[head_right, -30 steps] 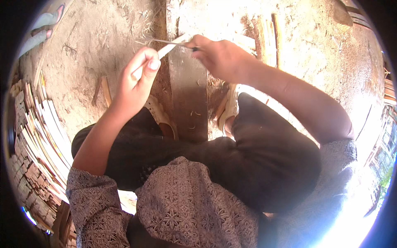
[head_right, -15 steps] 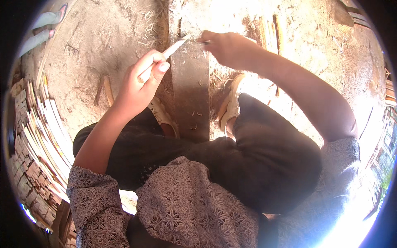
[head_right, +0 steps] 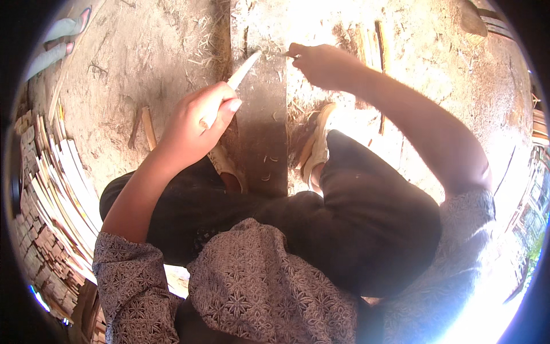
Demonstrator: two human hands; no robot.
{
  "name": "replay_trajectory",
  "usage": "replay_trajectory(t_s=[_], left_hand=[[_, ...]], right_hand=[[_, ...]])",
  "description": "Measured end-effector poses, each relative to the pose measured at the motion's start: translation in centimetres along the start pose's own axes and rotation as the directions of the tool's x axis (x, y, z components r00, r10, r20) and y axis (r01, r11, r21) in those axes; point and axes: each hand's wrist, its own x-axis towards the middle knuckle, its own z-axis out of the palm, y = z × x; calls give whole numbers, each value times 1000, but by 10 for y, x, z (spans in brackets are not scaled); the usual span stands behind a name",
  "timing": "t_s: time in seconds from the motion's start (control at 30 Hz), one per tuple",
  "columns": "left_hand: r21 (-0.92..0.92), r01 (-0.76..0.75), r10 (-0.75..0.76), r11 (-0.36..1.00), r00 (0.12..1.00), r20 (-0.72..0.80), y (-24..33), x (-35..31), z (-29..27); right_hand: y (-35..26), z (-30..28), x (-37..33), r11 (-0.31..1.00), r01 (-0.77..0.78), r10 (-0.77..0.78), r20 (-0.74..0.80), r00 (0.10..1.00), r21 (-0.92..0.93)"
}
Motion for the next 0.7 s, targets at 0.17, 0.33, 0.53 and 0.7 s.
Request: replay_trajectory(t_s=[0.17, 0.33, 0.53, 0.7], left_hand=[[93, -32, 28, 995, 999, 44, 3, -3, 1], [64, -23, 21, 998, 999, 25, -5, -6, -1], [62, -13, 10, 998, 999, 50, 6, 0, 0], [95, -30, 25, 995, 999, 48, 5, -2, -3]], right_hand=[[-18, 5, -14, 975, -67, 74, -29, 997, 210], [-35, 0, -17, 969, 45, -29, -67, 997, 242], [3, 0, -13, 999, -52, 52, -24, 998, 15], [-12, 13, -22, 979, 10, 17, -133, 991, 205]])
